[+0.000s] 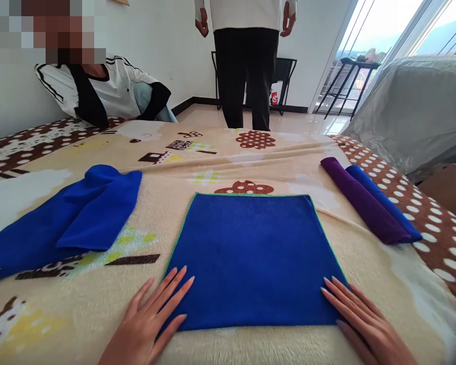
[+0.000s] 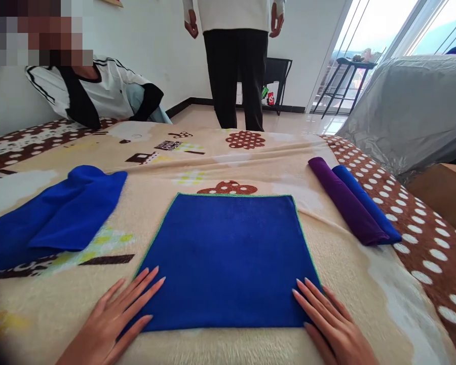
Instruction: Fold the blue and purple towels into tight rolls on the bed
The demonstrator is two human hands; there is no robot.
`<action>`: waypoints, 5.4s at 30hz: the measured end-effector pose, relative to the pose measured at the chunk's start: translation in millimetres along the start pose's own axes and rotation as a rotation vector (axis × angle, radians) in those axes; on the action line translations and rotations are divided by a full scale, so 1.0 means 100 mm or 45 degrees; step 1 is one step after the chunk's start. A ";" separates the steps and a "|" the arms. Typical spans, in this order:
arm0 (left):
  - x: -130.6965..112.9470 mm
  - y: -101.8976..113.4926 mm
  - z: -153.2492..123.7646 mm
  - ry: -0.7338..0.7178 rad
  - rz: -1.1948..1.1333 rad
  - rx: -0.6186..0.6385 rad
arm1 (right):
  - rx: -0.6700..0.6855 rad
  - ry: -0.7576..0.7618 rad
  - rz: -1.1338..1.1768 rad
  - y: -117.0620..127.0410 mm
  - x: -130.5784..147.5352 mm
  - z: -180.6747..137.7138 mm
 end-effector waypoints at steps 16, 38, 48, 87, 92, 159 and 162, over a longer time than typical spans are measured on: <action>0.34 0.22 -0.42 0.031 -0.327 -0.206 | -0.218 -0.083 0.233 0.10 -0.39 -0.49; 0.60 -0.21 -0.28 0.507 -0.396 -0.044 | -0.414 -0.721 0.690 -0.04 -0.75 -0.25; 0.40 -0.01 -0.13 0.387 -0.053 -0.162 | -0.527 -0.405 0.074 0.10 -0.38 -0.13; 0.31 -0.16 -0.30 0.296 -0.380 -0.081 | -0.198 -0.275 0.209 0.15 -0.25 -0.06; 0.47 -0.13 -0.37 0.567 -0.744 -0.098 | -0.370 -0.334 0.370 0.30 -0.43 -0.01; 0.62 -0.04 -0.36 0.678 -0.145 -0.036 | -0.315 -0.449 0.156 0.20 -0.57 0.04; 0.24 0.22 -0.13 0.912 0.103 -0.316 | -0.667 -0.493 -0.176 0.16 -0.06 0.28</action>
Point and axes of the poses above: each hand's wrist, its own z-axis towards the middle knuckle, its own y-axis out of the back of the hand, x = y × z, the point moved 7 cm from there along z, towards the middle knuckle, and after that the axes turned 14 degrees about z, right-handed, at the moved point
